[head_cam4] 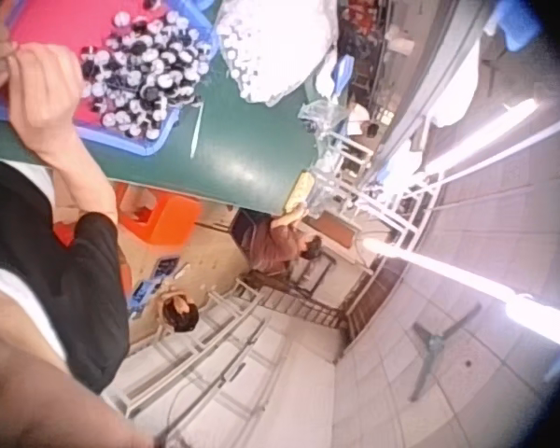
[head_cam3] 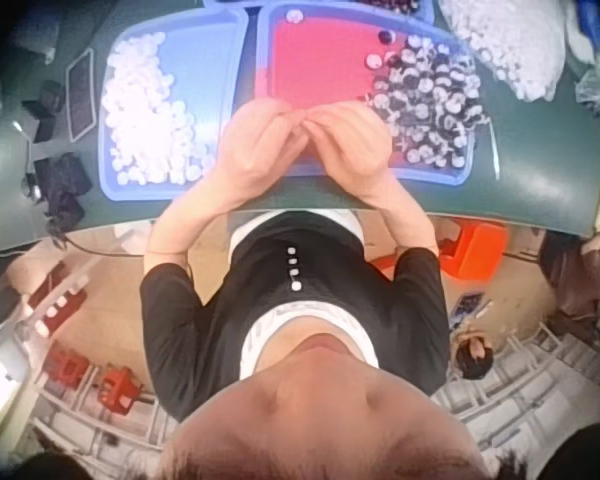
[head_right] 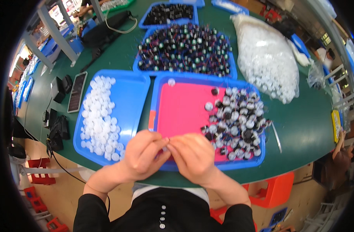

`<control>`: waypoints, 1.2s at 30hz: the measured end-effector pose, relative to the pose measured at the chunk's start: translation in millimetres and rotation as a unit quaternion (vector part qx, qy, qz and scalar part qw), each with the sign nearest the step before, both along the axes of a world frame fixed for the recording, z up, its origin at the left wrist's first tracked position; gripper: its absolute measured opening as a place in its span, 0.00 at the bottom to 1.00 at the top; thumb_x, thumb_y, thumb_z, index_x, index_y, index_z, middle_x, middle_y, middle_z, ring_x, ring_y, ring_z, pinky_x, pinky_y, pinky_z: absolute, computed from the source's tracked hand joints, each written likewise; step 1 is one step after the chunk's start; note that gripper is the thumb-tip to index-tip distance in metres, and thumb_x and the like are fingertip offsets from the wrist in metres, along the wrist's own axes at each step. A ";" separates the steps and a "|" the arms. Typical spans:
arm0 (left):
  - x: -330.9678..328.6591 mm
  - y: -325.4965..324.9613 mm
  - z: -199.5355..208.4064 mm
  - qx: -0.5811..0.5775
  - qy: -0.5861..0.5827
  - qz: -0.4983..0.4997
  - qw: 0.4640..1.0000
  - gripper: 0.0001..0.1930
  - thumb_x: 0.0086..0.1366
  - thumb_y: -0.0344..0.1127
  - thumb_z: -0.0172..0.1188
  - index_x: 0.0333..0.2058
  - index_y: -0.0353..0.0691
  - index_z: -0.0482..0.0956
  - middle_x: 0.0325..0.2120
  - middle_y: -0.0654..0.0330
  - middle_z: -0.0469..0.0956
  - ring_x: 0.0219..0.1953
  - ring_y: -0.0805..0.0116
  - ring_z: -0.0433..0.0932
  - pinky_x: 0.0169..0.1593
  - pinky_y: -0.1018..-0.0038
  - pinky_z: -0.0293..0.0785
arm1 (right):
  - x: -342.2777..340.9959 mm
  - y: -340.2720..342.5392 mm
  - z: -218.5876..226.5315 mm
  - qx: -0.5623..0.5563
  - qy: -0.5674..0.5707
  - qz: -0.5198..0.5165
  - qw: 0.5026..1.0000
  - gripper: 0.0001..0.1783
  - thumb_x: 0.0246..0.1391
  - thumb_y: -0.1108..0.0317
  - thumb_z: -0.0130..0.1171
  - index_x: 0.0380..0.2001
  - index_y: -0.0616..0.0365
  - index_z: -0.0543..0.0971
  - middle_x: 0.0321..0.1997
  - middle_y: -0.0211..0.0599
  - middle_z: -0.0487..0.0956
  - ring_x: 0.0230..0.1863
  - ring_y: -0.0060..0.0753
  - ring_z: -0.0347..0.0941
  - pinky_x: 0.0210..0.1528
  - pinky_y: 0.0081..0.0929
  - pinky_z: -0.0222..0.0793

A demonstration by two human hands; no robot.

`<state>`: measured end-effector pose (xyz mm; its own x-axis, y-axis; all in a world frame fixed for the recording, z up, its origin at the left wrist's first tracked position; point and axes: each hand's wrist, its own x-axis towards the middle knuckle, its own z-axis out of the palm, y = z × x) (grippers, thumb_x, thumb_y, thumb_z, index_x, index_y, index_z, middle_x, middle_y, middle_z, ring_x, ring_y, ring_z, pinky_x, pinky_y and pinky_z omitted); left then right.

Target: Assemble small electronic components by placing plastic caps onto circular bases.

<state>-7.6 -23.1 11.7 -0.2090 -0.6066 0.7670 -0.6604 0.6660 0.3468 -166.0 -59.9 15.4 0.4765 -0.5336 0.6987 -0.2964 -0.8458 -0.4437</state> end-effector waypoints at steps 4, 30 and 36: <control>-1.0 2.9 11.2 0.085 0.071 -0.009 0.994 0.13 0.38 0.25 0.66 0.26 0.33 0.73 0.23 0.56 0.67 0.25 0.60 0.69 0.28 0.70 0.65 | -4.1 8.3 0.1 -0.044 -0.027 -0.028 0.998 0.07 0.39 0.82 0.59 0.25 0.65 0.73 0.25 0.42 0.75 0.26 0.40 0.72 0.30 0.30 0.68; 2.8 14.8 19.7 0.064 0.163 -0.142 0.974 0.14 0.57 0.22 0.56 0.43 0.28 0.70 0.30 0.53 0.77 0.29 0.68 0.78 0.35 0.77 0.76 | -5.1 14.2 23.2 0.392 -0.266 0.124 0.872 0.02 0.46 0.79 0.59 0.25 0.66 0.75 0.30 0.41 0.74 0.33 0.27 0.71 0.35 0.20 0.67; 17.4 8.5 10.2 0.514 0.560 -0.340 0.553 0.13 0.60 0.25 0.53 0.43 0.27 0.69 0.31 0.50 0.77 0.32 0.67 0.79 0.39 0.77 0.75 | -1.2 7.2 20.5 0.242 -0.167 0.081 0.952 0.04 0.44 0.79 0.59 0.24 0.64 0.73 0.28 0.38 0.74 0.29 0.30 0.70 0.32 0.23 0.65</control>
